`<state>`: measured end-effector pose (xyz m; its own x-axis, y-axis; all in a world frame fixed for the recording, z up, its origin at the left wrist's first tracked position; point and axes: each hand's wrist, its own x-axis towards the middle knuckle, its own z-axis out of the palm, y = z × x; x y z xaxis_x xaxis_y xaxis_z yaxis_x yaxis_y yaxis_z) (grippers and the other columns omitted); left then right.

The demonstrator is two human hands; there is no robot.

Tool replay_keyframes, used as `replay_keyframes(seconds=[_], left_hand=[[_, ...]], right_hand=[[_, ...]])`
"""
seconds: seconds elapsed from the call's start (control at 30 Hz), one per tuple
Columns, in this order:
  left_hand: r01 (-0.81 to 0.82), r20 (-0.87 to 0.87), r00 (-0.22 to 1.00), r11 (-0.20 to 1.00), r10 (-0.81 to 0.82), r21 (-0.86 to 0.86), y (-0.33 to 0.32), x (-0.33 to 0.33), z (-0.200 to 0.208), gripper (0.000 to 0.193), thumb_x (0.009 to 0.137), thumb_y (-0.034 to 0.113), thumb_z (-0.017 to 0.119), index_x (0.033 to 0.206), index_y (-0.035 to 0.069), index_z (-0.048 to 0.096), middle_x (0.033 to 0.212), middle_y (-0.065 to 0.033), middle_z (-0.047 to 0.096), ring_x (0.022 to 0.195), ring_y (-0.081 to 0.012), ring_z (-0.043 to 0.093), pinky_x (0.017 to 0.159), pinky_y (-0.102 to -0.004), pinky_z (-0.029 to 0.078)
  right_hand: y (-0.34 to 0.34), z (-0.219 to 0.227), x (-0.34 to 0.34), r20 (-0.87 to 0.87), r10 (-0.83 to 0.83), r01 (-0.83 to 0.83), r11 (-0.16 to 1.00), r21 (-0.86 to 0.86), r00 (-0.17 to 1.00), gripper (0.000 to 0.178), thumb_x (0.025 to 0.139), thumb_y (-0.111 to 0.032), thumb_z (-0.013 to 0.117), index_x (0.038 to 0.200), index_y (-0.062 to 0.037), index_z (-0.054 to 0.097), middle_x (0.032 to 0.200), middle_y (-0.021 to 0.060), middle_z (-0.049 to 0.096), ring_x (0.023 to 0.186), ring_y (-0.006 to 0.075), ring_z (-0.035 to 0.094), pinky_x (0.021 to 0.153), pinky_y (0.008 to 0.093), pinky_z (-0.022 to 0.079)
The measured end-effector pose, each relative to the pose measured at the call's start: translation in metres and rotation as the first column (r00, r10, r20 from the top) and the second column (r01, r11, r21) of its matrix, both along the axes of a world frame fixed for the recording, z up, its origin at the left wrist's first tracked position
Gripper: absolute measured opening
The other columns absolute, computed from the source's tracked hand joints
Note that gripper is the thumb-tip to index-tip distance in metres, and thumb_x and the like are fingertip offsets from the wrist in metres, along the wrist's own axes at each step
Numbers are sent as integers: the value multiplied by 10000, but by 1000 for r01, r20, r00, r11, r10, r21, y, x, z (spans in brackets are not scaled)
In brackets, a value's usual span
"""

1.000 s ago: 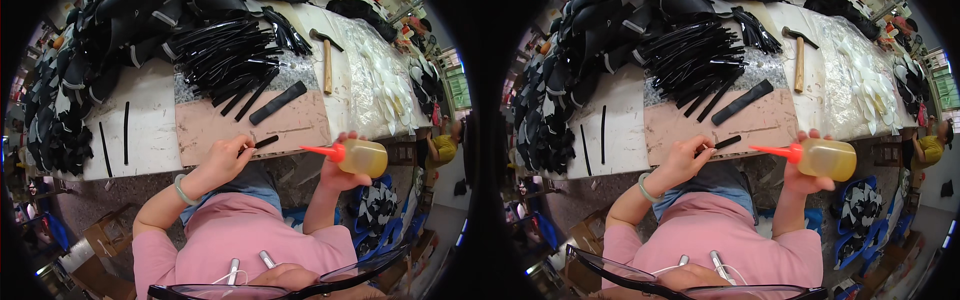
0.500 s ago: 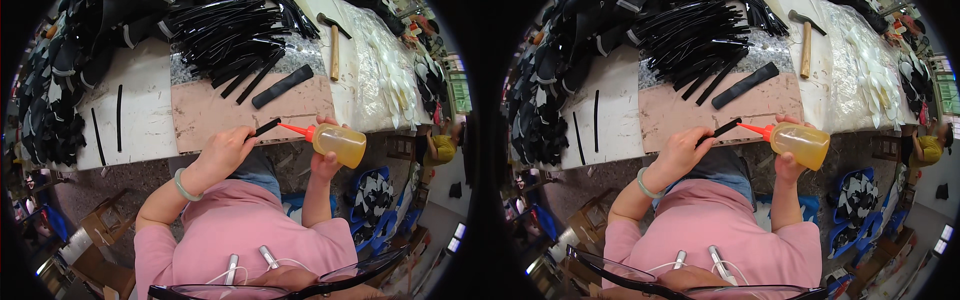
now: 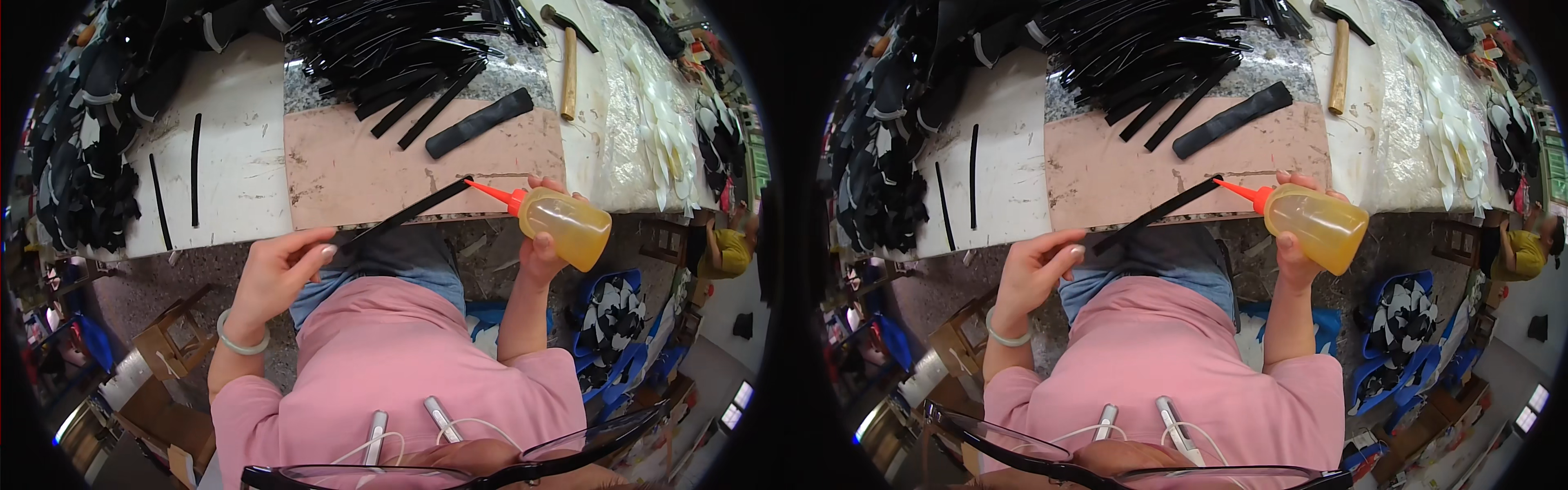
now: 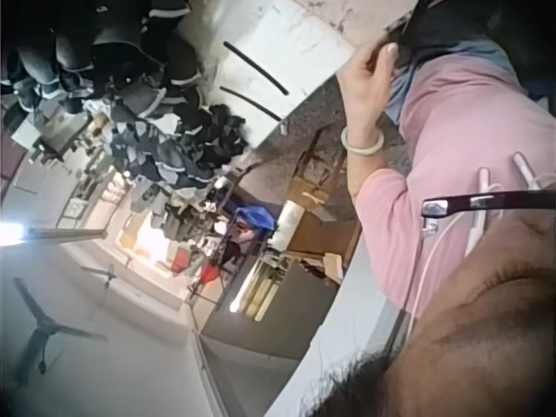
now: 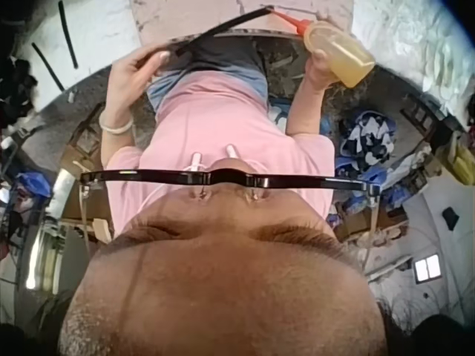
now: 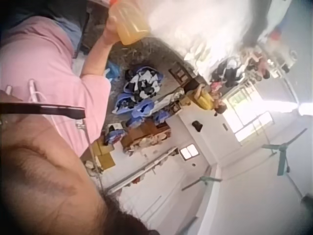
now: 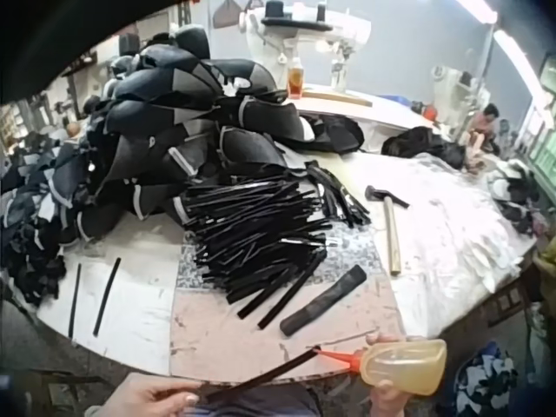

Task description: The person applies glue to thin strips using a squeeze bottle, then wraps and folds fabric pieces around the strips, pressing them together by hand.

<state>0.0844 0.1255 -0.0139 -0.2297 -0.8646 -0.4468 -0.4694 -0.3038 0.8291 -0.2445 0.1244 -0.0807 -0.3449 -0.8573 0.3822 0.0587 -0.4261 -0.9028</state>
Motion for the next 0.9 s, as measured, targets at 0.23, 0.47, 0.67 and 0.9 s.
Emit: replay_keyframes(seconds=[0.23, 0.47, 0.67, 0.9], left_hand=[[-252, -218, 912, 894, 347, 371, 39, 8, -32, 291, 908, 176, 609, 1117, -27, 613, 818, -73, 669, 710, -112, 652, 502, -191, 460], [-299, -452, 706, 808, 546, 508, 39, -12, -51, 236, 916, 151, 595, 1029, -53, 624, 822, -106, 656, 648, -117, 632, 484, -205, 486], [-332, -515, 674, 840, 530, 430, 39, -22, -51, 152, 909, 87, 583, 974, -40, 636, 771, -91, 649, 601, -110, 615, 481, -201, 486], [-369, -545, 634, 834, 548, 410, 37, -24, -51, 154, 909, 57, 542, 907, -59, 643, 766, -110, 654, 568, -124, 610, 473, -224, 488]], right_hand=[[3, -3, -2, -31, 10, -12, 998, -54, 999, 709, 749, -343, 749, 1311, -114, 382, 1194, 233, 546, 1101, 390, 554, 986, 506, 412], [4, -2, 2, 15, -3, 3, 1000, -2, 1000, 768, 705, -375, 798, 1285, -116, 368, 1183, 200, 557, 1073, 384, 573, 952, 519, 442], [9, -4, 20, 68, 40, -41, 999, 27, 997, 783, 702, -375, 801, 1291, -112, 357, 1167, 205, 557, 1050, 365, 579, 935, 503, 460], [12, -4, 43, 106, 199, -204, 979, 31, 974, 771, 735, -380, 763, 1320, -104, 343, 1190, 211, 523, 1090, 372, 547, 910, 494, 485]])
